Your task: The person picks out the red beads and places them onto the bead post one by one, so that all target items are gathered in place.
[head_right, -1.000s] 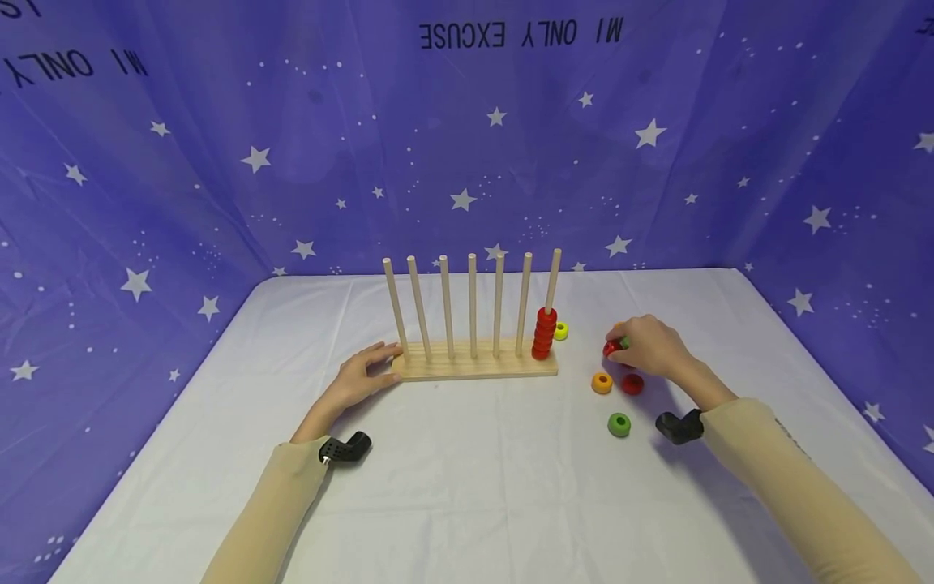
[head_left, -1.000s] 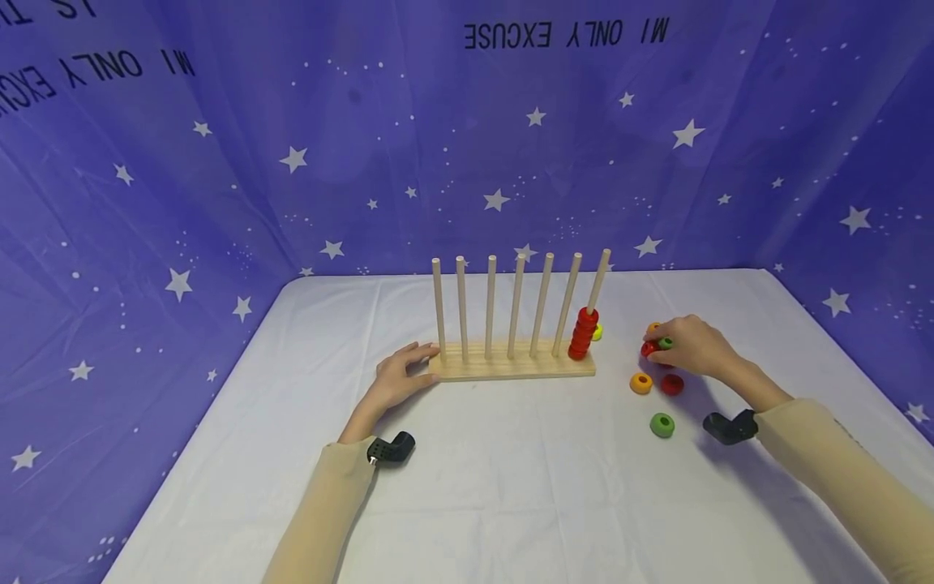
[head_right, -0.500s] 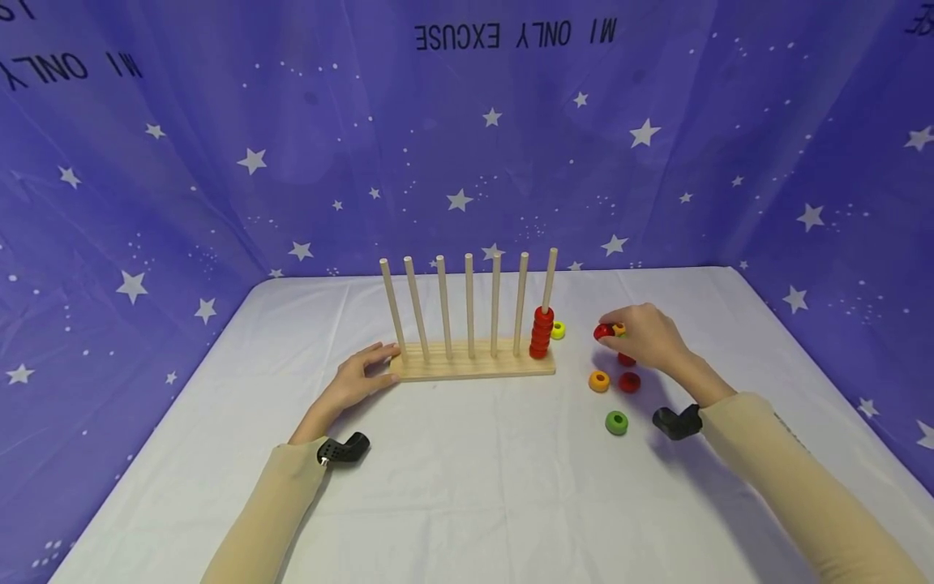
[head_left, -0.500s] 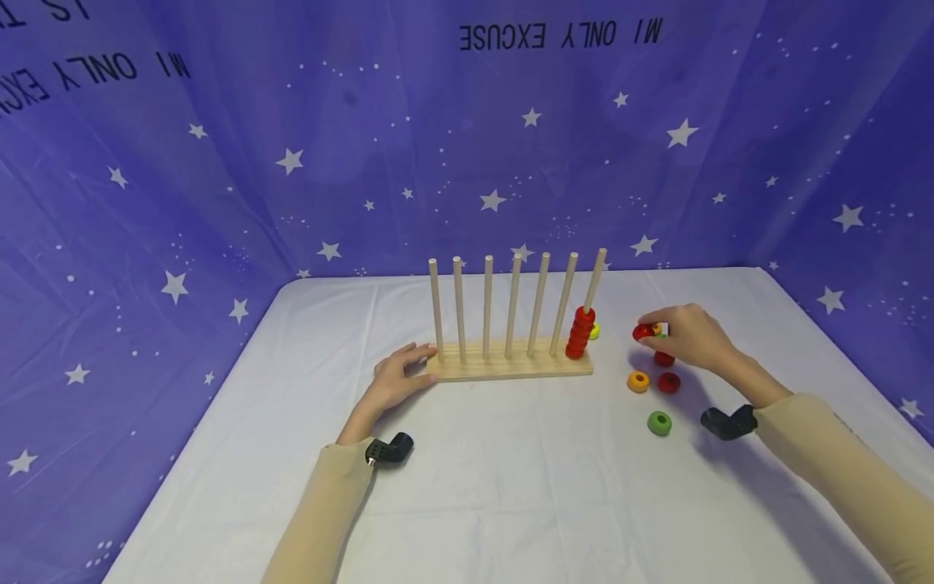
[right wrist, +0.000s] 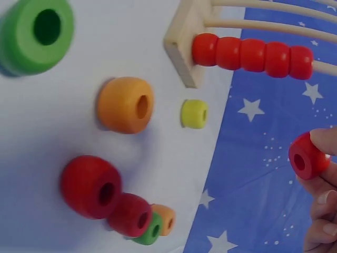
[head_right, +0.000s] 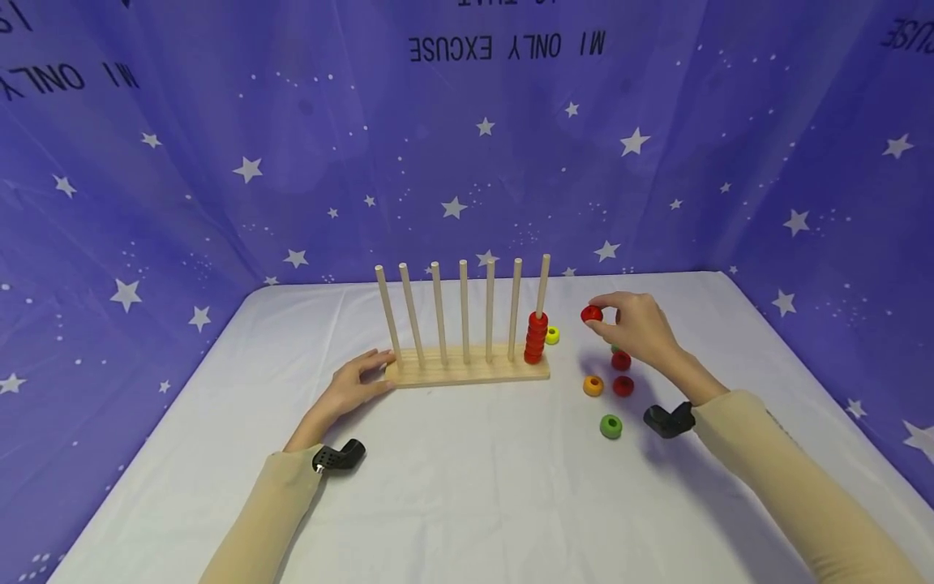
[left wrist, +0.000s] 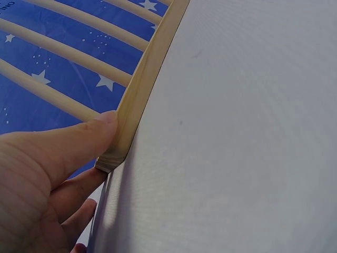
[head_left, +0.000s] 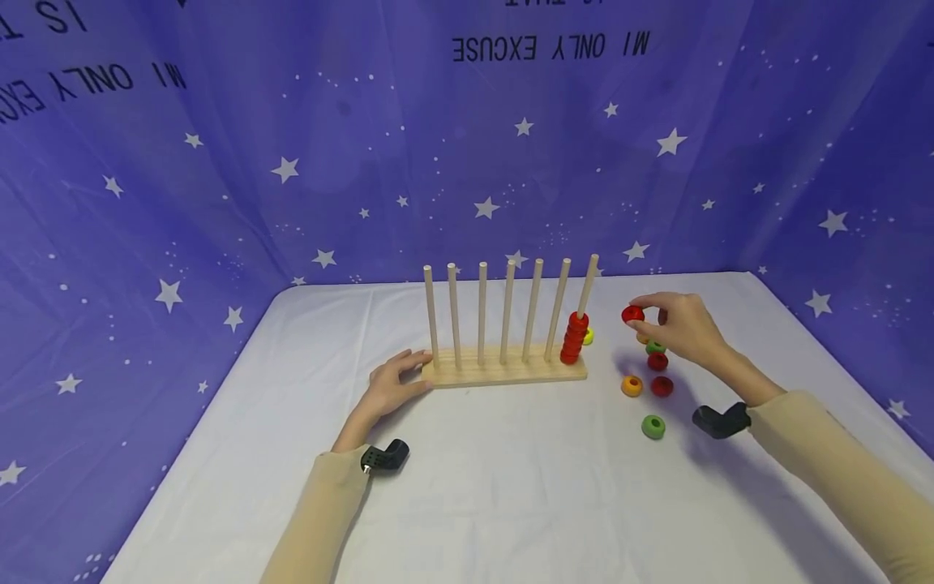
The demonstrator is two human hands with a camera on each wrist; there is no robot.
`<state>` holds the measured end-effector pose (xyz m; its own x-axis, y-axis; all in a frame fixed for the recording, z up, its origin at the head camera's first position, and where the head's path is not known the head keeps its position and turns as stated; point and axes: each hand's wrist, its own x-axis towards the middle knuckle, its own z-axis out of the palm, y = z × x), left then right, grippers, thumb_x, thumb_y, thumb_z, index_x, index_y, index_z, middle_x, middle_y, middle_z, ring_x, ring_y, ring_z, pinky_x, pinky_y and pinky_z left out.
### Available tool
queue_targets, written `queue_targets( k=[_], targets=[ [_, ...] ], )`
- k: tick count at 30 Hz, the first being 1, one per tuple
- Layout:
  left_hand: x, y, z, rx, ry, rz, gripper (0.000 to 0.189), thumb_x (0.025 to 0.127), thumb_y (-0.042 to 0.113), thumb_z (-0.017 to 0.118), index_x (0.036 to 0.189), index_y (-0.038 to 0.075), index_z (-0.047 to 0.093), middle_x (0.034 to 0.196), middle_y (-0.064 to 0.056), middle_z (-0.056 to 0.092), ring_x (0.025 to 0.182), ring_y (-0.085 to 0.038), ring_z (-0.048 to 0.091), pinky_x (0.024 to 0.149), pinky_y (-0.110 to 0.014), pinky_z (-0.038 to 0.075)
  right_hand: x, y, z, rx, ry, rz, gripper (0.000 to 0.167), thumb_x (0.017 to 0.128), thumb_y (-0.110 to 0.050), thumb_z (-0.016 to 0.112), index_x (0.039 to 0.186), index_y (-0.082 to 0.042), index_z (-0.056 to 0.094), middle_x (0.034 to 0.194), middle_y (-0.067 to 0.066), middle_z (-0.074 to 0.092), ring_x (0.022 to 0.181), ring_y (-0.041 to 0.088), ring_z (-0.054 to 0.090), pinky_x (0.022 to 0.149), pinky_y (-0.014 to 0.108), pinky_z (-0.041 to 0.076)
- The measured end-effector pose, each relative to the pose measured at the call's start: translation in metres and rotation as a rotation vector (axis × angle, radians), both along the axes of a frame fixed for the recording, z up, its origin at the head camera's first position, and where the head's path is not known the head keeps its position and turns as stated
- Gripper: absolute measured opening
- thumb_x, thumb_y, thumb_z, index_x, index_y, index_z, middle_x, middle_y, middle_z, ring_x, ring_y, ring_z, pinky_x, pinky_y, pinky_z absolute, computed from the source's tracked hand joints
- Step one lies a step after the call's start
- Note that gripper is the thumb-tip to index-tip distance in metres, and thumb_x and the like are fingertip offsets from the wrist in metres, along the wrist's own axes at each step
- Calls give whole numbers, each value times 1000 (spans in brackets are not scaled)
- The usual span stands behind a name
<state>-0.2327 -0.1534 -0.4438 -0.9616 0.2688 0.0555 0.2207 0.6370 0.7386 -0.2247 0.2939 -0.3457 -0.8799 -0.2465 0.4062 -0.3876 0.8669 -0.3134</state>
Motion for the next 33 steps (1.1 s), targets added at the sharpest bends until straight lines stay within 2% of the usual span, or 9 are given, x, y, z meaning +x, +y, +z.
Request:
queue_targets(
  k=[3, 11, 17, 24, 30, 33],
  targets=[
    [0, 2, 1, 11, 3, -1, 50, 82, 25, 70, 129, 12, 57, 143, -10, 48, 141, -36, 30, 110, -62, 12, -1, -2, 5, 1, 45, 9, 28, 77, -14, 74, 101, -1, 70, 78, 12, 69, 51, 10, 36, 39, 21, 28],
    [1, 2, -1, 7, 6, 5, 51, 82, 24, 70, 129, 12, 57, 143, -10, 48, 141, -36, 31, 110, -61, 12, -3, -6, 10, -3, 91, 4, 28, 77, -14, 74, 103, -2, 70, 78, 12, 68, 53, 10, 37, 42, 21, 28],
    [1, 1, -2, 7, 16, 1, 50, 82, 24, 70, 128, 10, 57, 142, -12, 49, 140, -37, 31, 109, -62, 13, -3, -7, 15, -40, 178, 7, 28, 74, -11, 77, 101, -2, 71, 77, 12, 68, 53, 7, 36, 45, 19, 29],
    [-1, 0, 0, 3, 20, 0, 50, 82, 24, 70, 128, 10, 57, 142, -12, 49, 140, -38, 31, 109, -64, 12, 1, -10, 23, -58, 172, -44, 33, 74, -13, 78, 104, -2, 71, 59, 6, 55, 54, 10, 37, 44, 20, 29],
    [0, 1, -1, 12, -2, -3, 51, 82, 25, 70, 129, 12, 56, 143, -11, 48, 141, -36, 30, 110, -61, 11, 0, -14, 29, -96, 199, -35, 32, 73, -11, 79, 102, -2, 71, 62, 8, 58, 54, 9, 36, 45, 20, 29],
    [-1, 2, -1, 16, 14, -2, 51, 82, 24, 70, 129, 11, 56, 143, -11, 48, 141, -36, 31, 109, -62, 12, -1, -17, 32, -111, 210, -31, 31, 74, -13, 78, 102, -3, 71, 60, 7, 55, 53, 10, 36, 45, 21, 28]
  ],
)
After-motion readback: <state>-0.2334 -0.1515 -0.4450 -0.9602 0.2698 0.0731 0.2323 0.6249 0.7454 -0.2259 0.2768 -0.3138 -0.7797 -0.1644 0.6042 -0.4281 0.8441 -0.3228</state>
